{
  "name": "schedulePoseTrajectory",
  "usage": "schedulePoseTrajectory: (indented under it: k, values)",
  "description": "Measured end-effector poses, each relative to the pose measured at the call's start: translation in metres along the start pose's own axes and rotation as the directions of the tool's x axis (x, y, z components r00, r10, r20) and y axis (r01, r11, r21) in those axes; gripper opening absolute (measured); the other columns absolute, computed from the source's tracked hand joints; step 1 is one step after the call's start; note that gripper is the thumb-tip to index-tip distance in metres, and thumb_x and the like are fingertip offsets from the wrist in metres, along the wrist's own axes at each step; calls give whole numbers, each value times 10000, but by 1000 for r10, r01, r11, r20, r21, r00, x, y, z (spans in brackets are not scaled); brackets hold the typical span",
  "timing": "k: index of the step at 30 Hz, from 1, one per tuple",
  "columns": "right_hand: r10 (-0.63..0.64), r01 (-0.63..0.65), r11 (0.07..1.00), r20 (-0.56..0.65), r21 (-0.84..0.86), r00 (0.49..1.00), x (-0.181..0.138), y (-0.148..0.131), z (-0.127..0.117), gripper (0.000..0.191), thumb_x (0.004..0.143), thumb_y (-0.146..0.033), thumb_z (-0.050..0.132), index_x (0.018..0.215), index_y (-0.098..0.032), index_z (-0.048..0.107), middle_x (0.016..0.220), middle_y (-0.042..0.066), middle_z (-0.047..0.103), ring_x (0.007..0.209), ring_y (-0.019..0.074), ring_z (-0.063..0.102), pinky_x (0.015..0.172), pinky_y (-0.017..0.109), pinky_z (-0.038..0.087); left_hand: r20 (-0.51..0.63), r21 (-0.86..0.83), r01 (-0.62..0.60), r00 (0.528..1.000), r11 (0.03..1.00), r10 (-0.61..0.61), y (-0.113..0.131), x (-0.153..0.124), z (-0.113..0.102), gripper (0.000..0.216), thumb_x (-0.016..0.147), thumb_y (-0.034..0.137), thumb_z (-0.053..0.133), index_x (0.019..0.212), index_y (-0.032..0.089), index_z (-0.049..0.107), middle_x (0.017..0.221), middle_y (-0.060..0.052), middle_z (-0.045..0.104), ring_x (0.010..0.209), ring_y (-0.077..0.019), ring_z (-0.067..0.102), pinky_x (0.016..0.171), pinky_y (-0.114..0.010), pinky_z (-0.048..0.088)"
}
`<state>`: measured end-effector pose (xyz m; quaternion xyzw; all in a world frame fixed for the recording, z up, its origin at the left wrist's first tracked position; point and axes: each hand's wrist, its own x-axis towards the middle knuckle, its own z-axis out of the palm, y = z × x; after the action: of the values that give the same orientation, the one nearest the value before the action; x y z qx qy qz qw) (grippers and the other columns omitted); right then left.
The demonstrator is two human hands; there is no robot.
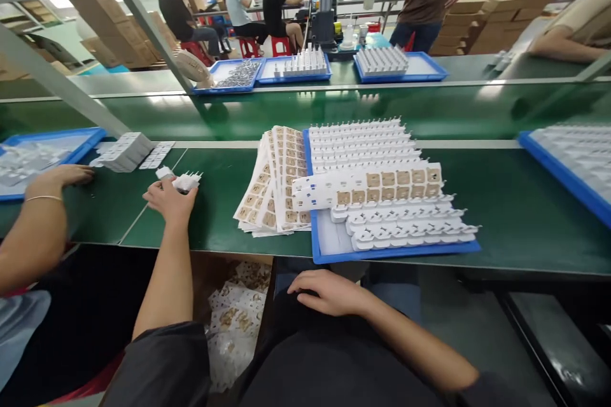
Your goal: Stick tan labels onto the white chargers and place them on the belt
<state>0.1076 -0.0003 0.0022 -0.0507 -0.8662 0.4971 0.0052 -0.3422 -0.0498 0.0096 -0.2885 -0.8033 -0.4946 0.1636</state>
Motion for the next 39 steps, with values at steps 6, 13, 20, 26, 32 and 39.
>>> schedulePoseTrajectory:
  k: [6, 13, 20, 26, 32, 39]
  values:
    - [-180, 97, 969, -378, -228, 908, -47, -52, -87, 234, 1028, -216, 524, 1182, -205, 700, 1115, 90, 781, 1039, 193, 734, 912, 325, 583, 536, -109, -176, 818, 978, 207, 138, -44, 26, 418, 904, 505, 594, 1206, 222, 644, 1148, -94, 716, 1099, -296, 638, 988, -462, 488]
    - [-236, -215, 753, -560, -622, 794, -23, -12, -162, 210, 991, -191, 546, 1099, -182, 725, 1064, 126, 758, 1006, 288, 700, 837, 417, 560, 841, -292, -408, 322, 865, 435, 267, -99, 77, 473, 782, 552, 747, 1116, 222, 687, 1286, -126, 644, 1243, -359, 573, 1051, -487, 461]
    - [-177, -228, 632, -424, -740, 888, -10, -1, -172, 222, 994, -164, 543, 1115, -179, 728, 1054, 119, 739, 1007, 279, 660, 788, 370, 509, 914, -256, -297, 235, 920, 331, 279, -100, 81, 256, 761, 331, 716, 960, 206, 612, 936, -43, 670, 911, -260, 636, 787, -339, 465]
    - [-249, -206, 630, -446, -749, 860, -7, 1, -171, 197, 992, -199, 570, 1106, -196, 731, 1038, 115, 732, 974, 262, 638, 712, 333, 466, 936, -268, -161, 189, 950, 296, 278, -94, 81, 317, 734, 350, 716, 993, 210, 598, 756, 16, 594, 699, -188, 580, 649, -289, 395]
    - [-321, -161, 555, -389, -816, 863, -2, 3, -171, 205, 1019, -212, 535, 985, -223, 736, 975, 76, 710, 872, 203, 597, 674, 302, 391, 952, -235, -88, 179, 968, 248, 275, -94, 83, 332, 728, 326, 714, 1013, 220, 581, 760, 19, 580, 682, -187, 573, 628, -290, 393]
    - [-302, -172, 492, -353, -854, 886, 2, 4, -169, 224, 1027, -198, 500, 958, -207, 713, 989, 86, 694, 873, 203, 570, 628, 302, 350, 965, -178, -104, 177, 979, 194, 282, -96, 80, 308, 750, 285, 703, 1020, 214, 575, 729, 22, 579, 673, -194, 568, 626, -294, 389]
